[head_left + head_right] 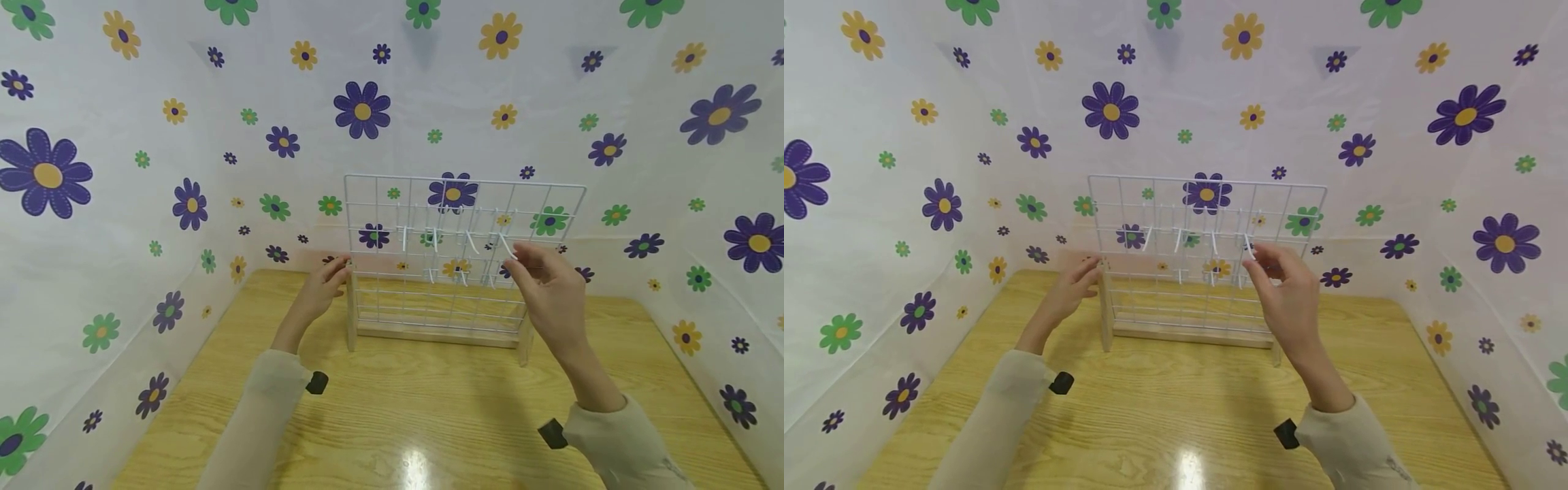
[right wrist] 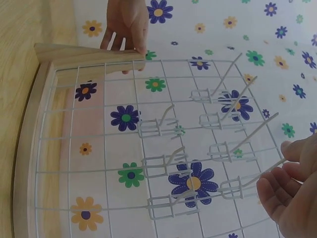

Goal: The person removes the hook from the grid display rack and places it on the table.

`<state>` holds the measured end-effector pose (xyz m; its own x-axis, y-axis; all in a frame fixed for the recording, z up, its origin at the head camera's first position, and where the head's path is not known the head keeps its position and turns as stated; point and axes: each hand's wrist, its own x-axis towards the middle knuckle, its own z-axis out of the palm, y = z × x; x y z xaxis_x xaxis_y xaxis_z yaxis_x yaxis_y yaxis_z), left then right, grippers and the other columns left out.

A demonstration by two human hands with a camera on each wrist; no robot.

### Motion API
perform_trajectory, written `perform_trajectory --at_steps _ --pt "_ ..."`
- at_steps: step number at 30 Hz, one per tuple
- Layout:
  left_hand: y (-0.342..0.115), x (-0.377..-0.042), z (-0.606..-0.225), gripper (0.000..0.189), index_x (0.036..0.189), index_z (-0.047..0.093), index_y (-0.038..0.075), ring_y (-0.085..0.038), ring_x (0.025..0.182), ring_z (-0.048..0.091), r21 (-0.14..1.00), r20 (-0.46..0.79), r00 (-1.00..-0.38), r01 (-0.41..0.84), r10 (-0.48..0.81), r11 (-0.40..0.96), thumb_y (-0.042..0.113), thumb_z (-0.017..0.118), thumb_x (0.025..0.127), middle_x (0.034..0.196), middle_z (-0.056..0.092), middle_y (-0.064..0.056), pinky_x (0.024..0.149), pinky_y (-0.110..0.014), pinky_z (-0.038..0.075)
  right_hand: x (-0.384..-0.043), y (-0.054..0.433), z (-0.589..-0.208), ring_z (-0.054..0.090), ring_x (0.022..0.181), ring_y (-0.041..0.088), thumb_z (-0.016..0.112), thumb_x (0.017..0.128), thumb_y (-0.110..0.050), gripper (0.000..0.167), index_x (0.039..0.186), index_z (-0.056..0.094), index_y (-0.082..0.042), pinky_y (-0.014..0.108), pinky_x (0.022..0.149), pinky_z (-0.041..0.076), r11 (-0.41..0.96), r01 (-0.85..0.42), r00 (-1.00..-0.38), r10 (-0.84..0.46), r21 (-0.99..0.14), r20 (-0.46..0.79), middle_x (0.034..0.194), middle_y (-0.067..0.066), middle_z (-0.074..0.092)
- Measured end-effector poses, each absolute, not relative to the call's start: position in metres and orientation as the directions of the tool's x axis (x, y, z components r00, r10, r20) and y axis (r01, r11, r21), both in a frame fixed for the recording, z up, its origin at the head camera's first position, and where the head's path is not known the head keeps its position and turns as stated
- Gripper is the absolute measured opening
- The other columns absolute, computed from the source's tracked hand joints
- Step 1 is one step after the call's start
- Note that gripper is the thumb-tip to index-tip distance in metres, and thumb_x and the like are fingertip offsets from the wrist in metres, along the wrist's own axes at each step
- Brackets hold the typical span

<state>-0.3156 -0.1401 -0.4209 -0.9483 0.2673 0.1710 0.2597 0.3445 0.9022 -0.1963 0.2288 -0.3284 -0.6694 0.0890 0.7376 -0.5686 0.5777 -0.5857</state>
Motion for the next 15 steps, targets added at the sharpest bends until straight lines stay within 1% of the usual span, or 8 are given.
perform_trajectory --at_steps 9,12,15 --pt "-0.1401 -0.3148 -0.4194 0.051 0.159 0.041 0.008 -0.042 0.135 0.052 0.900 0.167 -0.950 0.256 0.265 0.352 0.030 0.045 0.113 0.154 0.047 -0.023 0.103 -0.051 0.056 -0.1997 0.2255 -0.3284 0.063 0.081 -0.003 0.073 0.096 -0.002 0.016 0.110 0.074 0.005 0.006 0.069 0.049 0.568 -0.572 -0.654 0.120 -0.592 0.747 0.101 0.014 0.075" --pt "-0.1401 -0.3145 -0.4197 0.051 0.159 0.040 0.008 -0.042 0.134 0.053 0.903 0.166 -0.950 0.254 0.265 0.347 0.030 0.045 0.113 0.154 0.047 -0.023 0.103 -0.051 0.056 -0.2002 0.2252 -0.3292 0.062 0.078 -0.004 0.072 0.096 0.001 0.014 0.109 0.074 0.006 0.006 0.065 0.047 0.575 -0.583 -0.629 0.127 -0.574 0.767 0.096 0.015 0.074" --pt "-0.1402 -0.3153 -0.4217 0.052 0.159 0.039 0.008 -0.043 0.133 0.053 0.907 0.163 -0.950 0.250 0.267 0.338 0.031 0.045 0.113 0.154 0.047 -0.023 0.104 -0.052 0.055 -0.2005 0.2253 -0.3295 0.060 0.076 -0.006 0.071 0.096 0.003 0.012 0.107 0.074 0.008 0.005 0.062 0.044 0.589 -0.600 -0.591 0.130 -0.542 0.796 0.093 0.016 0.074"
